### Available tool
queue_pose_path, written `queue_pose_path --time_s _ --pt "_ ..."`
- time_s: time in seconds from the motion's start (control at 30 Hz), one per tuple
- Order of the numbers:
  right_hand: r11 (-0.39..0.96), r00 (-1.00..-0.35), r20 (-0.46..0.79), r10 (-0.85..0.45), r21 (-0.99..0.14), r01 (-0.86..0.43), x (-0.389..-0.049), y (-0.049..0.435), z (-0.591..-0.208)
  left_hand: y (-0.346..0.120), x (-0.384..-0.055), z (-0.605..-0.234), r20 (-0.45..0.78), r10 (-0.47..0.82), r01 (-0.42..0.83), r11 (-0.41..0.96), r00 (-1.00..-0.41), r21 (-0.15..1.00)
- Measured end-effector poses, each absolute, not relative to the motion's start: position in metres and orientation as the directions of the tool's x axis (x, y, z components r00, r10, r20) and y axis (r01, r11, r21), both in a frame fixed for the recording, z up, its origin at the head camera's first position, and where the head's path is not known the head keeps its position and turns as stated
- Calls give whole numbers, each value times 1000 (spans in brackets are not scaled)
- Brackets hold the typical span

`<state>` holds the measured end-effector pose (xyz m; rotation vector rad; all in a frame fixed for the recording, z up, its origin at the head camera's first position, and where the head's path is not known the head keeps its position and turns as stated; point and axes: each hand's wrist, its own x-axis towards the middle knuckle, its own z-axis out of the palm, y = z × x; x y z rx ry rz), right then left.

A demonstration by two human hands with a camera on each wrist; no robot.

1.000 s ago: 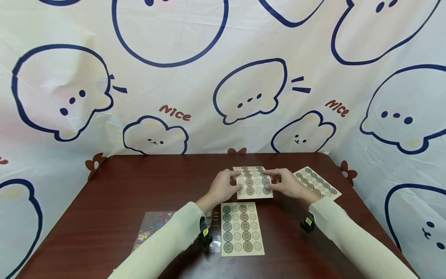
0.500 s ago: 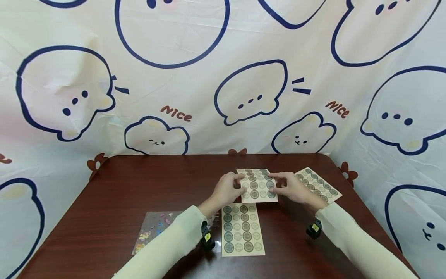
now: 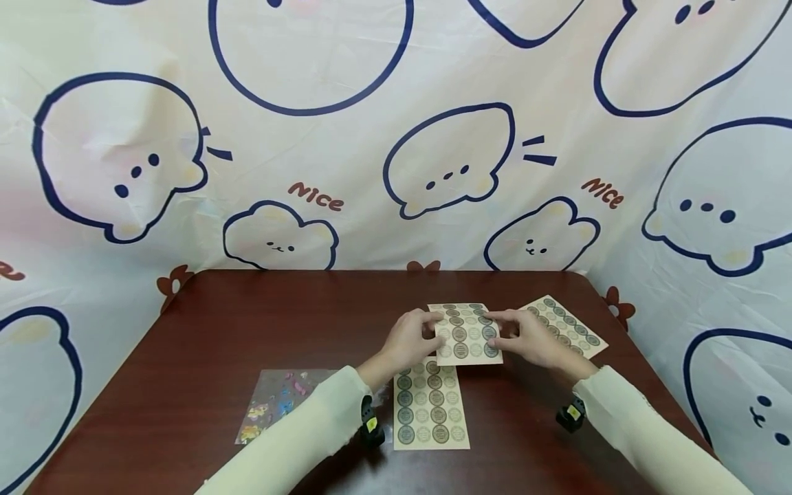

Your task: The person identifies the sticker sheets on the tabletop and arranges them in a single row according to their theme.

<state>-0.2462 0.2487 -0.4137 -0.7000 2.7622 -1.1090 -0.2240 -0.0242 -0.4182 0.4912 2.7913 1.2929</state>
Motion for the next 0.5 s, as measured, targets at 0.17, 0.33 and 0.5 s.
queue_pose_path --time_s 0.17,0.33,0.5 --pt "661 -899 88 -430 -647 -379 -241 254 -411 -20 -222 -416 111 305 283 607 -946 743" --pt "662 -893 95 -441 -637 -395 -236 259 -410 -17 -217 -417 120 320 299 601 -940 741" --pt "679 -899 74 -431 -629 -378 -231 265 -412 -14 -212 -417 115 337 302 581 -935 755"
